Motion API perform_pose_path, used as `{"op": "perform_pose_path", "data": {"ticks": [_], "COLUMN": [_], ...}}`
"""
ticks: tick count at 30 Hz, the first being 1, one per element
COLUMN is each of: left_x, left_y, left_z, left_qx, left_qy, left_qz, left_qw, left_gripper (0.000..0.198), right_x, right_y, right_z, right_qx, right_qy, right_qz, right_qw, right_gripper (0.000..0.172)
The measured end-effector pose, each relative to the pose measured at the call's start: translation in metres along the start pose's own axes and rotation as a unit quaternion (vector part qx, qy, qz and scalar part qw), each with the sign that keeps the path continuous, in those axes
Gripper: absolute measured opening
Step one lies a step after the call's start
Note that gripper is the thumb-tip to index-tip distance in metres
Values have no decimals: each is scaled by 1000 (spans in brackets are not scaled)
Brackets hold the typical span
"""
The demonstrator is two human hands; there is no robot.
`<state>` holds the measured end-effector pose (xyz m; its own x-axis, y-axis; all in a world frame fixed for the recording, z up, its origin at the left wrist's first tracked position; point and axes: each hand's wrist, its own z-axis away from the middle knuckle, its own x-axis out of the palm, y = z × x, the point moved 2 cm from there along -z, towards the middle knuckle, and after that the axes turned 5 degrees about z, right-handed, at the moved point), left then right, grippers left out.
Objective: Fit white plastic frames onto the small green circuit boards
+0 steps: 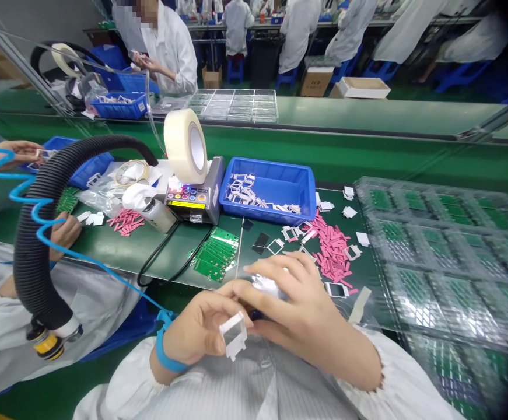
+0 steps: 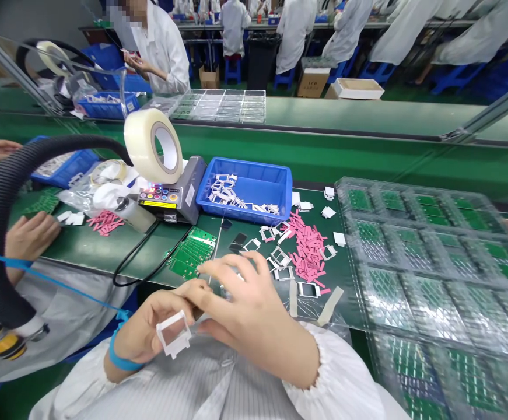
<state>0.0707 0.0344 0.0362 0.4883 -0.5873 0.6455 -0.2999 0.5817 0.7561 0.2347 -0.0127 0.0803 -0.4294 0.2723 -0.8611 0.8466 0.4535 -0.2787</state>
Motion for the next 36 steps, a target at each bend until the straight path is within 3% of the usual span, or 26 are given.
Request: {"op": "perform_pose_path", "data": {"ticks": [3,6,9,12,15,17,19,22,24,28,36], "left_x": [3,4,3,2,5,8,11,13,13,15,12], "left_y": [0,-2,-10,-17,-15,-8,1,10,12,14,11], "left_z": [0,0,0,-1,0,0,1,4,6,9,4], "left_qx": [-8,-27,-50,-44,-31,-15,12,47,54,62,93], "left_qy": [15,3,-27,-18,-6,-7,-19,-40,-45,-61,-95], "left_qz": [17,96,177,200,192,166,96,-31,-72,-116,-147], "left_qw": [1000,995,983,979,981,986,995,998,995,989,980], "left_gripper": [37,36,39,42,40,37,37,39,39,38,39], "right_x": [-1,9,25,41,44,36,21,-2,-10,-12,-6], "right_y": [-1,4,3,-5,-8,-6,-3,-4,-7,-11,-10], "right_z": [-7,-5,-1,2,3,2,1,-2,-5,-5,-1], "right_qx": [-1,42,92,142,151,141,136,119,104,101,109], "right_qy": [29,29,18,16,16,34,72,99,92,99,96], "right_qz": [-21,-203,-440,-590,-627,-603,-518,-303,-187,-102,-103], "right_qw": [999,978,893,795,764,784,841,940,973,985,984], "right_gripper": [19,25,36,40,45,47,36,5,9,11,12]}}
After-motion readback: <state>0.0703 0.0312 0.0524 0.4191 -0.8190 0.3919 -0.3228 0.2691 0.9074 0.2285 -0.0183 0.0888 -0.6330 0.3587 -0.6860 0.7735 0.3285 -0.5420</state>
